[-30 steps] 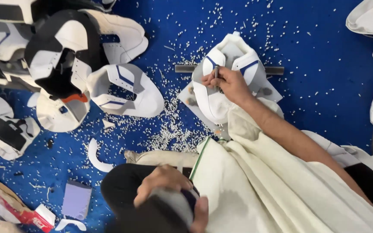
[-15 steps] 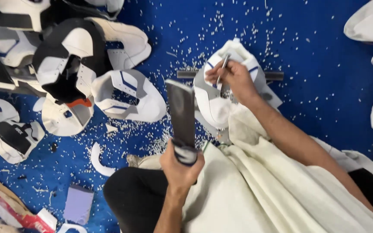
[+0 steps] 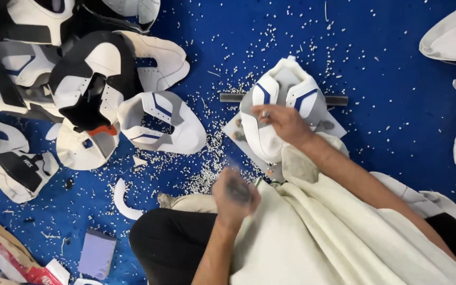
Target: Using a punch tool and hammer to create holes in shoe upper components for assembly.
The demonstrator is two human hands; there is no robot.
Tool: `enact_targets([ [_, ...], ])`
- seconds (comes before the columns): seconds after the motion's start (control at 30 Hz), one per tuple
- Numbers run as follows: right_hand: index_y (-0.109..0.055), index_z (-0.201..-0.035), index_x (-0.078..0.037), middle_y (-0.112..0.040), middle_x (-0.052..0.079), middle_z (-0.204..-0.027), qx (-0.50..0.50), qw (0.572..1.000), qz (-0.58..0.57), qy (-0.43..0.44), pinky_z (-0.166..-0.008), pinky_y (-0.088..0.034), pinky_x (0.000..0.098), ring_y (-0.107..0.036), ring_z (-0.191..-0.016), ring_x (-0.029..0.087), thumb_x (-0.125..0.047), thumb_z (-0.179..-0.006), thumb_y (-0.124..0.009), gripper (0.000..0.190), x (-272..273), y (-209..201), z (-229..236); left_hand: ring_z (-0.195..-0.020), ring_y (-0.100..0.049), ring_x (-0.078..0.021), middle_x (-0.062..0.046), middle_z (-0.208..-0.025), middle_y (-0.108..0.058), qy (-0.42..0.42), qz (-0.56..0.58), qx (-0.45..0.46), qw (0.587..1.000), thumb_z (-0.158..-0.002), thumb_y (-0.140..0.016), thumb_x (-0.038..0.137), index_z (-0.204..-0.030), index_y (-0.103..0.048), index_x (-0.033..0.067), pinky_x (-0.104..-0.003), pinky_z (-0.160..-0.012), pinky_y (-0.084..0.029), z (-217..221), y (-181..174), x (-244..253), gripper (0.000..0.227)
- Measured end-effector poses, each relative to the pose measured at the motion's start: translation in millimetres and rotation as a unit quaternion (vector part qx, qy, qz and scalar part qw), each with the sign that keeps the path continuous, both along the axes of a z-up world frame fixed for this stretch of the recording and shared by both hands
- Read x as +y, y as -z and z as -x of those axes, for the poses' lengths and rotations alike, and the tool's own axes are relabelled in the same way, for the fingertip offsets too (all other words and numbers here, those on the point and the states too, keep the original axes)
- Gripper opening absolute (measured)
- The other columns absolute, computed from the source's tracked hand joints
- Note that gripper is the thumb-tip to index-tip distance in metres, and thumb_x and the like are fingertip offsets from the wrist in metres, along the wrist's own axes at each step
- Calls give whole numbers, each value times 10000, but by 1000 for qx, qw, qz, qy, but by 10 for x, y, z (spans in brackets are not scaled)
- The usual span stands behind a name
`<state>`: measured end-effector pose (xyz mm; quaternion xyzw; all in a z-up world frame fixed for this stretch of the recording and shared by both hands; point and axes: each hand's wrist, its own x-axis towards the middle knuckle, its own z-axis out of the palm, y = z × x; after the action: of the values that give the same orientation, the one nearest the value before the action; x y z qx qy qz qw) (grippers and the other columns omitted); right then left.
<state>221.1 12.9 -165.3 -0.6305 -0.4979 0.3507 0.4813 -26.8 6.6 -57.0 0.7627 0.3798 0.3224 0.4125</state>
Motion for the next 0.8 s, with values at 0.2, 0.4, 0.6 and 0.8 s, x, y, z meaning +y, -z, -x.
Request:
enact_targets([
  [0.2,-628,-1056,16,-746,162,-1075,192,979,27,56,-835,-601,335,-730,-946,218,43,-1009,-541,103,122,203,-91,-654,-695,-208,-74,-760,-686,-49,114,164,979,-666,-853,206,-961,-622,30,-313,-634,-540,-72,-342,-14,414],
  [0.4,-619,-1000,12,-754,138,-1101,258,961,60,75,-877,-617,320,-755,-1005,208,22,-1009,-540,80,191,140,-149,-650,-586,-159,-42,-740,-572,-51,163,-67,983,-716,-839,205,-918,-501,41,-293,-626,-482,207,-6,-139,427],
  [0.6,-678,-1037,45,-749,178,-1064,-44,998,-28,19,-852,-584,351,-727,-996,258,40,-945,-617,110,19,79,-33,-624,-681,-171,-83,-748,-684,-12,85,109,990,-684,-856,199,-939,-595,46,-284,-620,-523,-123,281,41,396],
  [0.8,-648,-1045,20,-756,128,-1012,222,966,60,114,-820,-614,326,-749,-909,207,-6,-1019,-579,78,220,458,-226,-597,-656,-240,-127,-709,-650,-69,71,122,988,-662,-901,194,-898,-587,23,-337,-607,-548,-75,-277,-38,429],
])
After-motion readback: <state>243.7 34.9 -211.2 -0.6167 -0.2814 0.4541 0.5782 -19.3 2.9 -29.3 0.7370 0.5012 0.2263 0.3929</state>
